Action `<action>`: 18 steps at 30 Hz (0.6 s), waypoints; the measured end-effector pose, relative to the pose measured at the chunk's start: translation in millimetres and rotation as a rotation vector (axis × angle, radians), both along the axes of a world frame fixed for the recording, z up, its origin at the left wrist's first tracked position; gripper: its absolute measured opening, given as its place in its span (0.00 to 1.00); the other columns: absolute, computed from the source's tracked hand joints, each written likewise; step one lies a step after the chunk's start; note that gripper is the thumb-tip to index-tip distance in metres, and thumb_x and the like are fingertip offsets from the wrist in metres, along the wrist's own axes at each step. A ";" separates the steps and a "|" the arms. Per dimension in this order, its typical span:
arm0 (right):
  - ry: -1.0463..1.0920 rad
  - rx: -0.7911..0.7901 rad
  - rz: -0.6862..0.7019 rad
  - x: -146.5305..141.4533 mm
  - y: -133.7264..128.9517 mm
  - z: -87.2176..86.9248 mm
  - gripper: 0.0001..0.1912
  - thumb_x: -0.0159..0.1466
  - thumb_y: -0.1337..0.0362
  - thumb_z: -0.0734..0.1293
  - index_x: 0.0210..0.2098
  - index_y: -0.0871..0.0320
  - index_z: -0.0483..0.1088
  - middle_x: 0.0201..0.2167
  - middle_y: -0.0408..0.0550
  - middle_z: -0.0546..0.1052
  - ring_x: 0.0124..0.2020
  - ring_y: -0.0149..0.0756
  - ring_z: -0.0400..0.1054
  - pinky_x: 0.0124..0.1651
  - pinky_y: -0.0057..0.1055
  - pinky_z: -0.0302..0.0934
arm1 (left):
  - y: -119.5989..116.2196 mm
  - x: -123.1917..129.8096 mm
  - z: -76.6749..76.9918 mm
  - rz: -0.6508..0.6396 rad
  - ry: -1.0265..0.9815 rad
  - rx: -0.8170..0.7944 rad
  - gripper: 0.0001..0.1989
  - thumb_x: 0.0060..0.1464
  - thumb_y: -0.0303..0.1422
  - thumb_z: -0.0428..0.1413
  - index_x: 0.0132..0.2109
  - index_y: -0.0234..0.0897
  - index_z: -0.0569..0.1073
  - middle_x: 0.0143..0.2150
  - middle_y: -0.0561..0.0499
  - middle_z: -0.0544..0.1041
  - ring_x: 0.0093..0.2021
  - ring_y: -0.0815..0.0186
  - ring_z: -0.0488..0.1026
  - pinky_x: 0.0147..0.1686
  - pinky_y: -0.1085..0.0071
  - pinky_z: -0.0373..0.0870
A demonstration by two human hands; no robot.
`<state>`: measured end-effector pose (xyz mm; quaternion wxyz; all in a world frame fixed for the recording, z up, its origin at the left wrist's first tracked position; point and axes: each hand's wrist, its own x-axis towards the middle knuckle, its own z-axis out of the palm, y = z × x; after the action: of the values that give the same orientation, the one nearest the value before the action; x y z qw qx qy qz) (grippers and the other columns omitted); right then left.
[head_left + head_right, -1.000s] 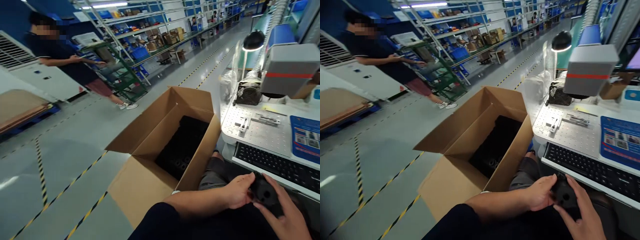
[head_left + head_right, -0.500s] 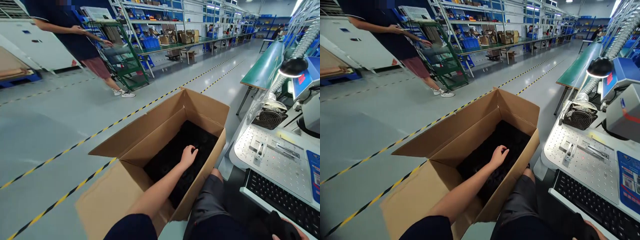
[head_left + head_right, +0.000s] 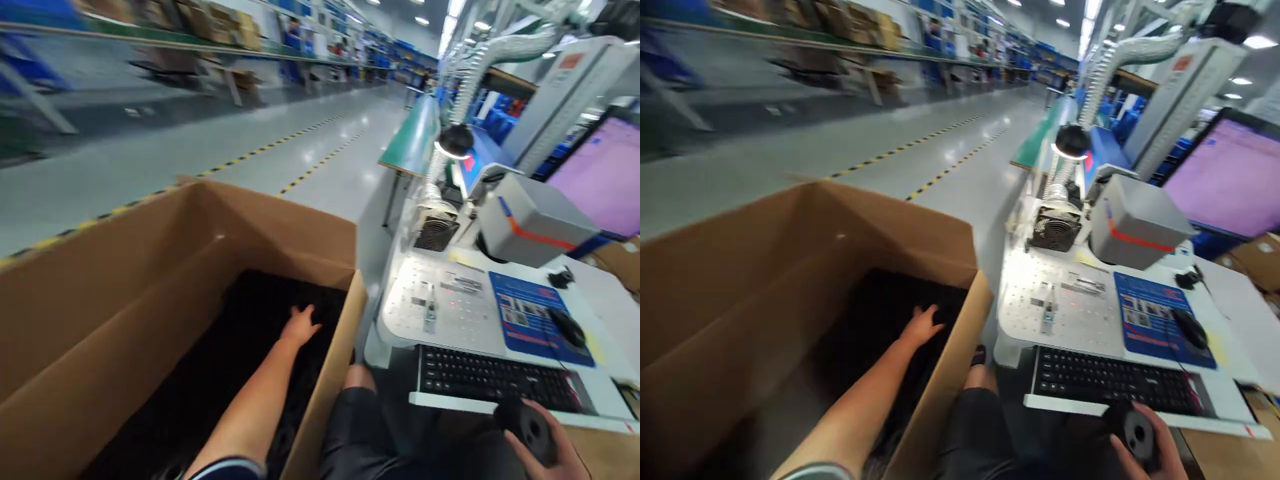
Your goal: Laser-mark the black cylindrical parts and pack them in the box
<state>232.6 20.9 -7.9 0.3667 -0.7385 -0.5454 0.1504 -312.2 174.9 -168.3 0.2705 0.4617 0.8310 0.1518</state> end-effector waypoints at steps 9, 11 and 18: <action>0.048 0.051 0.241 -44.8 152.5 23.6 0.28 0.56 0.52 0.75 0.52 0.55 0.71 0.50 0.53 0.79 0.50 0.48 0.74 0.58 0.46 0.68 | 17.6 5.5 -31.8 -0.101 0.196 -0.109 0.26 0.67 0.38 0.41 0.61 0.23 0.69 0.52 0.24 0.67 0.47 0.38 0.74 0.45 0.54 0.70; 0.060 0.018 0.275 -55.4 177.8 19.6 0.29 0.55 0.55 0.75 0.54 0.54 0.70 0.52 0.52 0.77 0.52 0.48 0.73 0.60 0.47 0.65 | 1.0 11.2 -28.2 -0.079 0.211 -0.095 0.27 0.67 0.40 0.40 0.62 0.27 0.68 0.55 0.25 0.64 0.46 0.40 0.74 0.45 0.54 0.70; 0.076 -0.113 0.417 -72.5 227.6 5.8 0.27 0.55 0.60 0.74 0.54 0.51 0.71 0.53 0.49 0.76 0.54 0.47 0.71 0.58 0.47 0.65 | -95.7 11.2 20.7 -0.041 0.098 -0.002 0.28 0.49 0.55 0.51 0.44 0.36 0.74 0.45 0.36 0.75 0.59 0.43 0.68 0.54 0.57 0.70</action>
<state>160.1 248.5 -2.2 0.3061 -0.6228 -0.6629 0.2809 -301.0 79.2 -147.6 0.2330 0.4851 0.8339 0.1225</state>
